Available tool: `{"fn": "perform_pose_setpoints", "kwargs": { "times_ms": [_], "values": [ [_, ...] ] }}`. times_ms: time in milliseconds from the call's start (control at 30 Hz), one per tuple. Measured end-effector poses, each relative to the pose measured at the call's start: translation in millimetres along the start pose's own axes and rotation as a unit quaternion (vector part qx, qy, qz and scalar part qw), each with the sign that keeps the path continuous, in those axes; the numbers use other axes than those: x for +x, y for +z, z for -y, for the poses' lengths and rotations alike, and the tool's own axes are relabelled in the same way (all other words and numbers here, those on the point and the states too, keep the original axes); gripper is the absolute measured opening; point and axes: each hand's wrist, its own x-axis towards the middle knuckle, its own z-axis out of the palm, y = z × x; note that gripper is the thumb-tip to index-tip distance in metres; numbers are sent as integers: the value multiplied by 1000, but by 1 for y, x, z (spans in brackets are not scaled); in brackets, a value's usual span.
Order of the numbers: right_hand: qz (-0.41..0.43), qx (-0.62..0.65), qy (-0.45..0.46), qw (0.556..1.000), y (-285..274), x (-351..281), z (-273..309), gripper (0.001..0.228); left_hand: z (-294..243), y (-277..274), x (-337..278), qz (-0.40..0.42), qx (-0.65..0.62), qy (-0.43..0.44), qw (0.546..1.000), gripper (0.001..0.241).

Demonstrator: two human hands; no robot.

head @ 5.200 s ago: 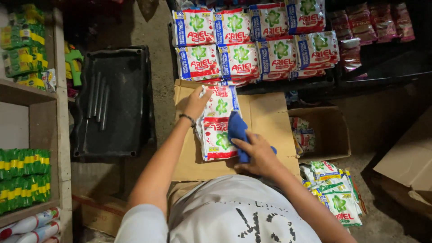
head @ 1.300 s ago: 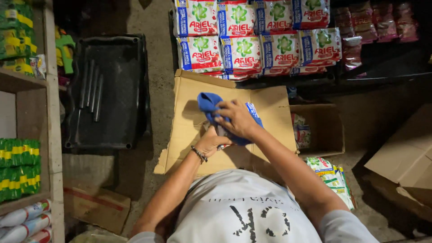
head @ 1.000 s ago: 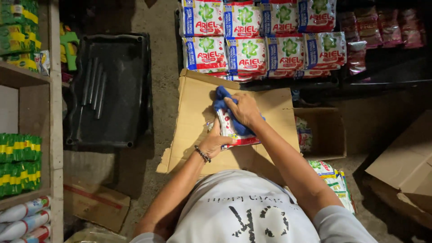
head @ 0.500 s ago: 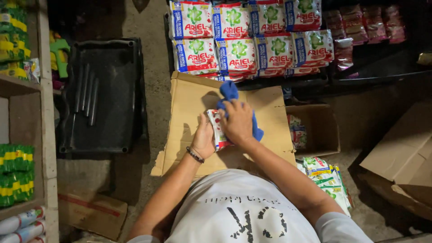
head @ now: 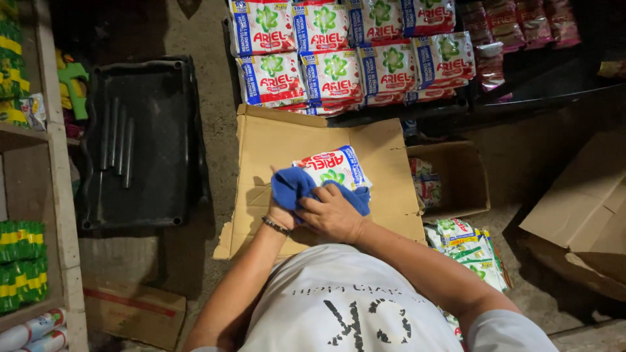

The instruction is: The person wipes packets of detergent with a blue cloth and places them back onto a shelf.

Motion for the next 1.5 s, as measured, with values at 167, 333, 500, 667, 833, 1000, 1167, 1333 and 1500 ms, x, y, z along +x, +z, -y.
{"fn": "perform_pose_setpoints", "kwargs": {
  "times_ms": [167, 333, 500, 667, 833, 1000, 1167, 1333, 1500],
  "values": [
    [37, 90, -52, 994, -32, -2, -10, 32, -4, 31, -31, -45, 112, 3, 993, 83],
    [106, 126, -33, 986, -53, -37, -18, 24, 5, 30, -12, -66, 176, 11, 982, 88],
    [139, 206, 43, 968, -75, -54, -40, 21, 0, 50, -29, -28, 183, 36, 982, 89],
    [227, 476, 200, 826, -112, -47, -67, 19, 16, -6, 22, 47, 45, 31, 997, 54],
    [74, 346, 316, 881, -114, -10, -127, 22, 17, 5, 9, 51, 31, 46, 997, 52],
    [-37, 225, 294, 928, -3, -6, -135, 19, 22, -3, 27, 29, 32, 54, 998, 49],
    [168, 166, 488, 840, 38, -60, -147, 41, 25, -2, 26, -35, 73, 79, 994, 57],
    [163, 112, 457, 867, 18, -104, -155, 46, 22, 7, 22, -39, 91, 69, 993, 52],
    [189, -39, 370, 909, -28, -112, -105, 33, 12, 38, -18, -56, 216, 115, 968, 56]
  ]
}}
